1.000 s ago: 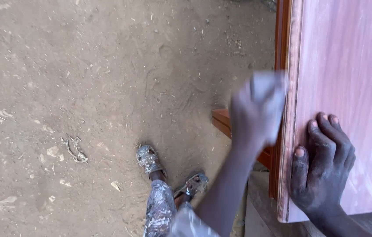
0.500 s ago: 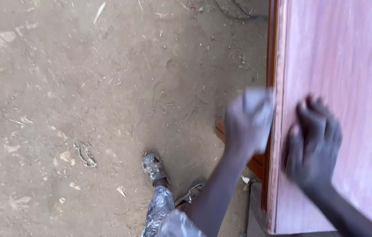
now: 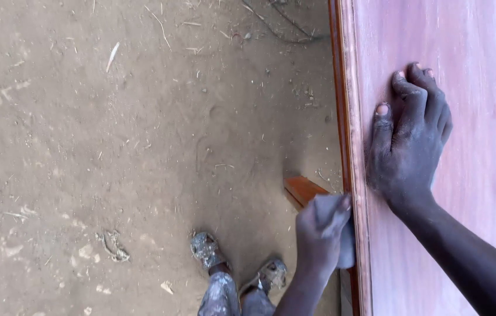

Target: Sanding the edges and corners of a wooden table top using a piece of sandpaper to achieve a smooth finish.

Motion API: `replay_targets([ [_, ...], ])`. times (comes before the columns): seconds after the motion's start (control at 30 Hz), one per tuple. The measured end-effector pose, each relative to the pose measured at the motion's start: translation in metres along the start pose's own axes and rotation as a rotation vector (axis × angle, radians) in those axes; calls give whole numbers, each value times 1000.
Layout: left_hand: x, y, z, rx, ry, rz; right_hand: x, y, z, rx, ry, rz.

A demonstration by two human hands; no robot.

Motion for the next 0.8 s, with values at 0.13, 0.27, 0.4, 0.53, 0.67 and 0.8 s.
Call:
replay_targets([
  [0.13,-36,14,-5,-87,27,-329,-4,-3,3,0,-6,-25],
  [0.27,21,-11,-49,130,-267,-33,-2,-4,-2,28,-12,-8],
  [0.4,42,8,-68,161,-784,69,-11,-7,2,65,8,-39],
  [0.53,39,7,-49,149,-667,-44,-10,-28,-10,33,6,-123],
  [0.67,87,-69,-113,523,-875,-190,-1,-66,3,-247,-105,-6],
  [0.8,148,-168,-219,573,-795,-180,6,-96,13,-377,-277,96],
])
Point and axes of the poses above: each hand's wrist, its own y-axis away from the middle knuckle, its own x-axis out of the palm, z = x × y, the point moved 9 cm from there along -y, towards the middle knuckle, and after that the axes turned 7 degrees about z, right-handed, at the moved point
